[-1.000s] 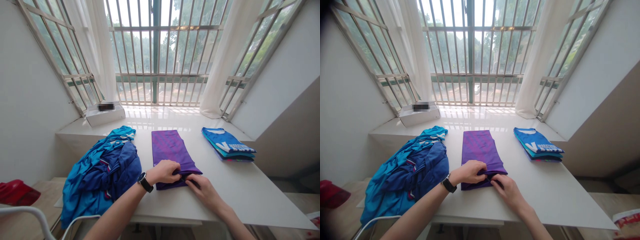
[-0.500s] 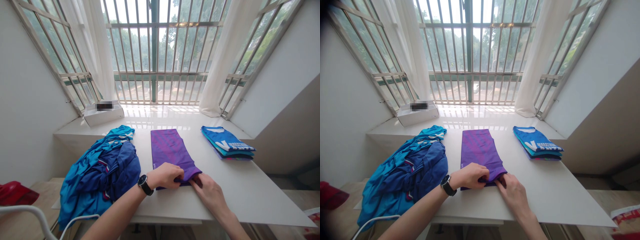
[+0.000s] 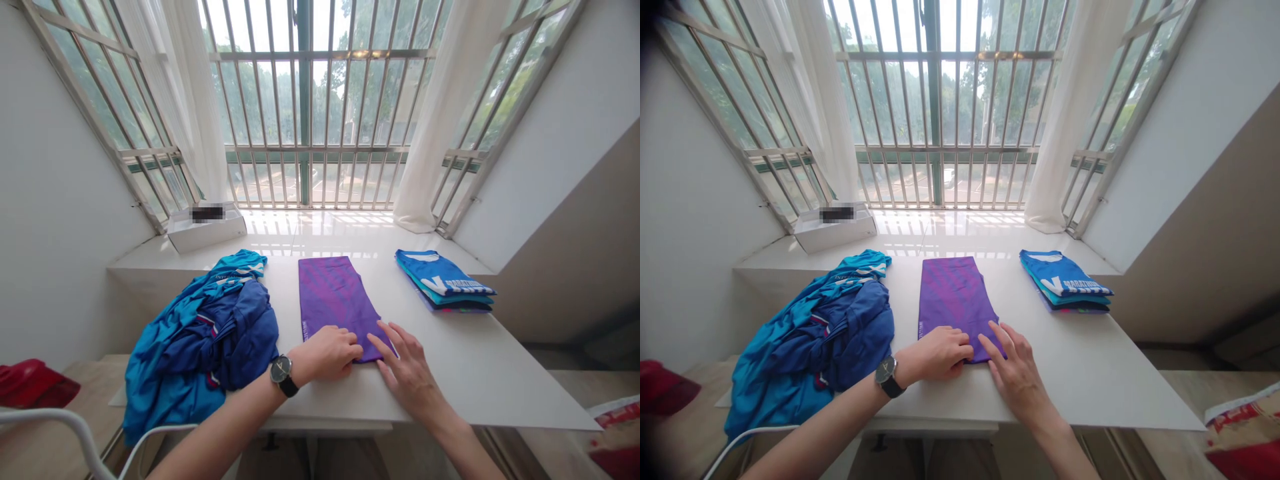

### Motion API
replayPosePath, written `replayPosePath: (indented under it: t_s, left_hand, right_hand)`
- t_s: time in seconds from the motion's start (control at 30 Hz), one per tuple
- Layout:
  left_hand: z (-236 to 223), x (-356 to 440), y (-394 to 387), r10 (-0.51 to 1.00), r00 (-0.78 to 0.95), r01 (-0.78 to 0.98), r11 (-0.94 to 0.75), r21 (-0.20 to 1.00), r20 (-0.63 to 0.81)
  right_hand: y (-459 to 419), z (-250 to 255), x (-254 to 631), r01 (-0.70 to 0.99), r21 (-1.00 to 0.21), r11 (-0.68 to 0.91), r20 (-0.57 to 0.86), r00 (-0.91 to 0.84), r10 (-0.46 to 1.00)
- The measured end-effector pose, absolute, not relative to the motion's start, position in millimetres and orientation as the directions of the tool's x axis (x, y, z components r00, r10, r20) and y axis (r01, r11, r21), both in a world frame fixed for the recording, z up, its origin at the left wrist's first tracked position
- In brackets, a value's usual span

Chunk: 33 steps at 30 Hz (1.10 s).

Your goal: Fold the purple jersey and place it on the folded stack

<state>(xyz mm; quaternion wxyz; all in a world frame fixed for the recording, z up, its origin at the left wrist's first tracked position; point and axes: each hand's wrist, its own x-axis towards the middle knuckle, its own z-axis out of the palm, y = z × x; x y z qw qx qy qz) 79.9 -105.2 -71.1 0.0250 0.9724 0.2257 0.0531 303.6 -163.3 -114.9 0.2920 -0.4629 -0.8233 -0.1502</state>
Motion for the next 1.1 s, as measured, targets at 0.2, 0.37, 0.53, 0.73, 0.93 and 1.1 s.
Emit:
replayPosePath:
  t_s: [0.2, 0.37, 0.53, 0.73, 0.93, 1.1]
  left_hand:
    - [-65.8, 60.3, -123.6, 0.505, 0.86, 0.491, -0.858, 0.153, 0.071]
    - [-75.3, 39.2, -149.6, 0.625, 0.765, 0.606, -0.78, 0.153, 0.155]
    - [-84.8, 18.9, -184.1, 0.622, 0.777, 0.592, -0.774, 0.225, 0.097]
    - [-96.4, 14.6, -213.9, 0.641, 0.754, 0.615, -0.765, 0.192, 0.142]
    - [-121.7, 13.8, -227.9, 0.612, 0.739, 0.614, -0.784, 0.092, 0.281]
    - [-107.5, 7.5, -230.6, 0.699, 0.655, 0.646, -0.715, 0.266, 0.288]
  right_hand:
    - [-161.3, -113.0, 307.4, 0.72, -0.167, 0.673, 0.431, -0.561, 0.707]
    - [-179.8, -108.0, 303.2, 0.734, -0.24, 0.636, 0.421, -0.511, 0.749]
    - [-209.3, -109.4, 295.7, 0.75, -0.246, 0.613, 0.374, -0.51, 0.774]
    - [-228.2, -120.8, 286.0, 0.749, -0.14, 0.648, 0.429, -0.544, 0.721]
    - [-233.2, -122.5, 279.3, 0.688, -0.096, 0.72, 0.562, -0.559, 0.609]
    - [-233.2, -114.6, 285.9, 0.672, -0.112, 0.732, 0.542, -0.576, 0.612]
